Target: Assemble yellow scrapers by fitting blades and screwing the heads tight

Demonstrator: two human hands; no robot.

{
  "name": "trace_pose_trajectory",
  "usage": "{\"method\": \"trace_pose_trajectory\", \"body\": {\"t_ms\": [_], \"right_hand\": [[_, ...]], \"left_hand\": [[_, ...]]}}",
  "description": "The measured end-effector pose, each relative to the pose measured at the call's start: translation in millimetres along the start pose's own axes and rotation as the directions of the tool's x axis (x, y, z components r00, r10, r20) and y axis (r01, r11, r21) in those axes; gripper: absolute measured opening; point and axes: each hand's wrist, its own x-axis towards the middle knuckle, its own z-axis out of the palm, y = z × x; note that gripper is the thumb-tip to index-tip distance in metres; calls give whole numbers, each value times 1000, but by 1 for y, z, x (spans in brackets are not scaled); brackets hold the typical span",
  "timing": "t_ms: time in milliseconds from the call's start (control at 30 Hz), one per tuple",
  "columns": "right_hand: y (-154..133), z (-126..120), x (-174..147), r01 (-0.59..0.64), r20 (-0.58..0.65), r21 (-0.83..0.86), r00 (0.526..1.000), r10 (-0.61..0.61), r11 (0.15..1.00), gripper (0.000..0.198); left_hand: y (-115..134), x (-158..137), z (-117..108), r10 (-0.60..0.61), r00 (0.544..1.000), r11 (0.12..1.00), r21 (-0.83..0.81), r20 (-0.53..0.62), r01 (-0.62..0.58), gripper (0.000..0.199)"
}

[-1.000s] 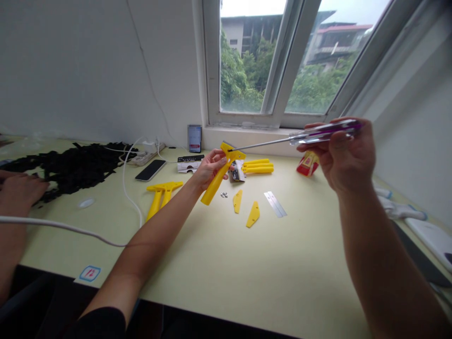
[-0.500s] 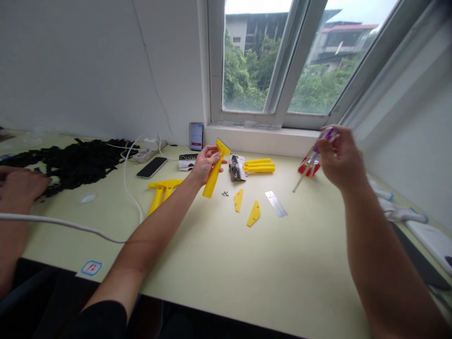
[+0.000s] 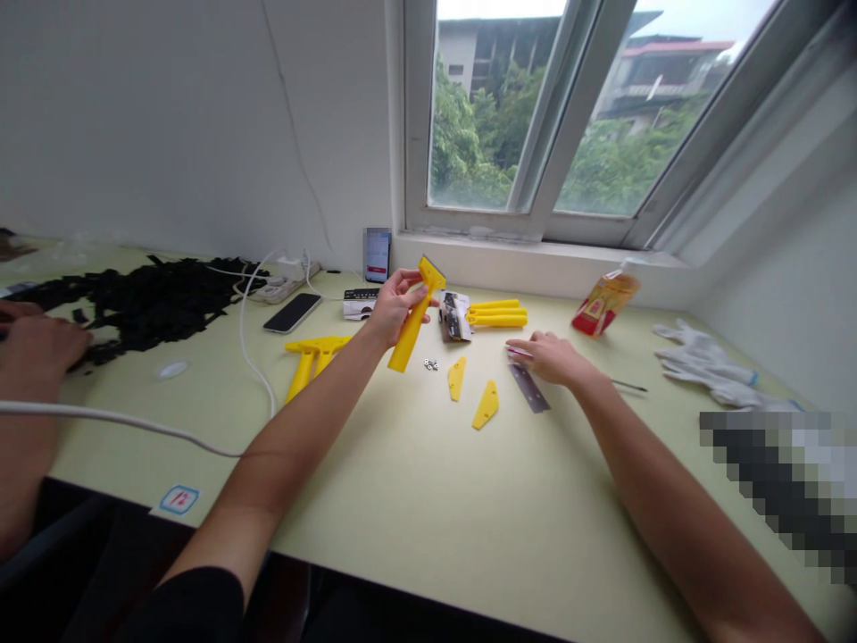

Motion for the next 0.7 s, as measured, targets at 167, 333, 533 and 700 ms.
{"method": "trace_pose_trajectory", "body": {"t_ms": [167, 333, 533, 700], "right_hand": [[-61, -7, -7, 242, -211, 46, 951, -228, 969, 35], [-132, -2, -11, 431, -284, 28, 869, -406, 902, 22], [-151, 11, -9, 418, -267, -54, 869, -416, 907, 23], [-151, 11, -9, 412, -253, -58, 875, -413, 909, 26]], "left_hand": [[-2, 0, 1, -4, 1000, 1000, -6, 14, 4, 39], [-4, -4, 5, -13, 1000, 1000, -3, 21, 13, 43], [-4, -6, 9, -24, 999, 1000, 13, 39, 23, 47], [-3, -7, 10, -27, 999, 1000, 2, 36, 27, 47]]}}
